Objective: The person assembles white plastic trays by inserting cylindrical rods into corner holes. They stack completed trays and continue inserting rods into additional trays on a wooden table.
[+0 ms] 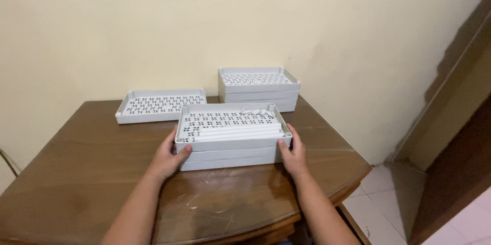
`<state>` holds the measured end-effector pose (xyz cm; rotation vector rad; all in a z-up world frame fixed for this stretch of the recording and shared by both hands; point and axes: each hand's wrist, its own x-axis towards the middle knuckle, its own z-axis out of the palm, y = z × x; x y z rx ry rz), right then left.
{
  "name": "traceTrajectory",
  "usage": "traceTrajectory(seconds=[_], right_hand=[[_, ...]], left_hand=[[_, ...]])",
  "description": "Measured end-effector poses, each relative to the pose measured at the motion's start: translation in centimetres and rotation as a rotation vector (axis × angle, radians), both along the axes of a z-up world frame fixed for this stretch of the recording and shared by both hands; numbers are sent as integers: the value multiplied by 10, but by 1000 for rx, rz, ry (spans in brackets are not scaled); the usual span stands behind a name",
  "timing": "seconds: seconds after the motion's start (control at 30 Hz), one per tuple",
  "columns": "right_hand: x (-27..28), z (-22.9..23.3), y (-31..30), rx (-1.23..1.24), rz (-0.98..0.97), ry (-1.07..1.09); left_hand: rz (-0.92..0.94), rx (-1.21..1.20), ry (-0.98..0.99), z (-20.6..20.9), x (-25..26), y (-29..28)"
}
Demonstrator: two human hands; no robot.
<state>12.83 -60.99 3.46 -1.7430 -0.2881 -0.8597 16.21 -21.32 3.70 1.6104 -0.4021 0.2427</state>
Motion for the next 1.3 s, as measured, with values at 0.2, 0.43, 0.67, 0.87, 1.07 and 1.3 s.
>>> traceTrajectory(seconds=[0.2,0.43,0.67,0.87,1.07,1.3], right_hand=[[7,-5,-4,52,63,-15],[14,-16,-10,4,33,19],[17,-15,-8,-71,-97,129],[-23,23,27,-415,-469,-145],[-56,52,135,-540,12,-115],[-24,41,274,-669,527,-28]], left_hand=[[-46,59,-27,13,-12,-1],[29,165,75,24,-26,-5],[21,62,-34,14,-22,-10],[-33,55,49,17,-3,-1],[3,267,155,22,41,63],[535,992,5,14,65,97]])
